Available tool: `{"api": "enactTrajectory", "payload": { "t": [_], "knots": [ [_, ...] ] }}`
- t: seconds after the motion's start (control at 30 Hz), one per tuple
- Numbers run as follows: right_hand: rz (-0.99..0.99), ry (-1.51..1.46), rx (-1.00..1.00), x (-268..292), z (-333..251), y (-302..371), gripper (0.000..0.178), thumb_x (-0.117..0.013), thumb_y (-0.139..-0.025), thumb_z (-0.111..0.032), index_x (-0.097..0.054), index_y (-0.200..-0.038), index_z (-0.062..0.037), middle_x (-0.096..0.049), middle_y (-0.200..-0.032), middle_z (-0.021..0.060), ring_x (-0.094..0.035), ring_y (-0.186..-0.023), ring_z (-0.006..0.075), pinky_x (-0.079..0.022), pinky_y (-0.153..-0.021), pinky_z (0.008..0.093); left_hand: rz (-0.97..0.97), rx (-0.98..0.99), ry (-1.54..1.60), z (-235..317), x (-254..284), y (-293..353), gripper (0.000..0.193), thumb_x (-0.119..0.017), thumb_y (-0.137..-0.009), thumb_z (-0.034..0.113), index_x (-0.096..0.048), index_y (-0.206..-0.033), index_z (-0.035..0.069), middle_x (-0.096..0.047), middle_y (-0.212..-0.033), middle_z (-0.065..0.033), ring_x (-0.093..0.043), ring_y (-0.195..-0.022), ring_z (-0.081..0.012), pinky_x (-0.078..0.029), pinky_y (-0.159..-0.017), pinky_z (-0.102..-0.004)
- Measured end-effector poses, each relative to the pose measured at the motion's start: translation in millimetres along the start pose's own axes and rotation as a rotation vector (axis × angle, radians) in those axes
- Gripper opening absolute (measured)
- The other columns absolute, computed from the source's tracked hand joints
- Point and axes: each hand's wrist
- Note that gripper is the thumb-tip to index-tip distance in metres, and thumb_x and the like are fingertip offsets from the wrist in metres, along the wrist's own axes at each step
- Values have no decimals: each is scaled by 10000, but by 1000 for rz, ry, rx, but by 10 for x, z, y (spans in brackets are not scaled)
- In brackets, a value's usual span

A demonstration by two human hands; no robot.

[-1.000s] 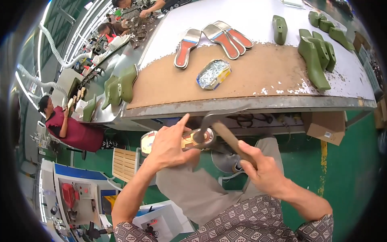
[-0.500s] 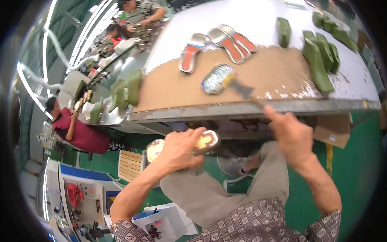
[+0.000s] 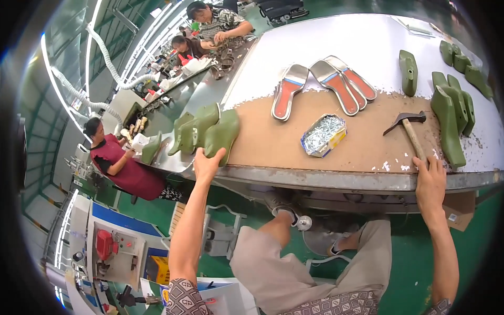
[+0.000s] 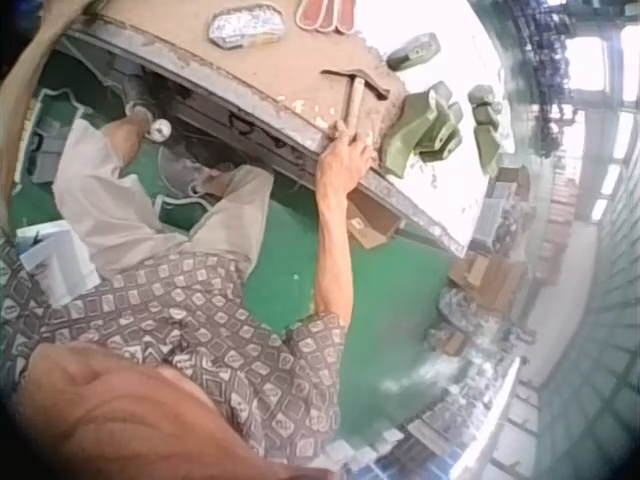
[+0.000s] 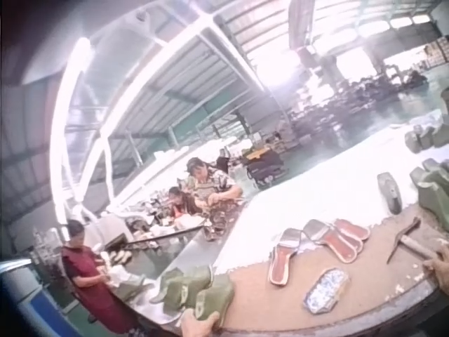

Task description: Manually assemble and nail shoe soles to lasts during manufacturing.

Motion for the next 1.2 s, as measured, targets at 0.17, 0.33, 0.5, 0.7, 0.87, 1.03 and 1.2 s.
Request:
{"api": "enactTrajectory", "payload": {
  "t": [0.17,0.33,0.5,0.7,0.87,1.03,1.2],
  "knots": [
    [0,27,23,28,1,-26,331,-539,-797,7,-617,-1108,-74,-540,-1083,158,-511,-1022,338,-415,-848,418,197,120,-131,-120,-177,-362,801,-692,-687,587,-557,-1187,-24,-617,-1127,-269,-566,-1096,-424,-436,-935,-464],
    [10,34,-14,58,63,-17,340,-539,-786,17,-618,-1104,-75,-544,-1096,148,-516,-1018,329,-417,-839,415,73,171,-112,117,-257,-542,832,-700,-675,571,-533,-1252,-4,-571,-1220,-277,-525,-1180,-396,-399,-996,-447],
    [31,-4,-2,41,-37,-82,310,-538,-786,0,-627,-1072,-81,-546,-1088,147,-521,-992,330,-415,-827,417,450,-358,-696,153,-378,-614,552,-682,-774,347,-546,-1229,67,-610,-1067,-179,-555,-1059,-378,-432,-867,-467],
    [64,8,37,129,-34,-70,282,-534,-786,-59,-628,-1051,-92,-545,-1057,144,-519,-951,321,-411,-792,414,105,-746,-91,1263,-1297,-437,501,-678,-795,311,-553,-1180,16,-608,-1042,-186,-592,-971,-360,-489,-818,-459],
    [-20,48,-34,185,-32,-32,253,-546,-793,-110,-633,-1031,-120,-546,-1017,139,-527,-957,319,-420,-792,424,42,-846,-478,1740,-1598,-430,351,-705,-716,373,-677,-749,25,-660,-784,-211,-647,-769,-365,-514,-697,-469],
    [-37,-50,-40,148,-43,-63,307,-548,-796,-109,-626,-1091,-138,-555,-1023,140,-537,-958,305,-421,-803,416,68,-315,64,1839,-1351,-431,687,-664,-733,410,-510,-1136,-125,-650,-928,-245,-642,-878,-357,-488,-805,-424],
    [4,-77,-35,185,-40,-55,385,-549,-796,-91,-596,-1176,-137,-562,-1058,131,-544,-967,293,-420,-818,399,-305,-55,1007,1705,-1379,-570,363,-658,-832,190,-580,-1072,-70,-649,-967,-153,-645,-799,-200,-509,-719,-306]
  ]
}}
Point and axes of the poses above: each hand's wrist, its own y-axis away from the middle knuckle, its own x-axis out of the back of the hand, z = x × y
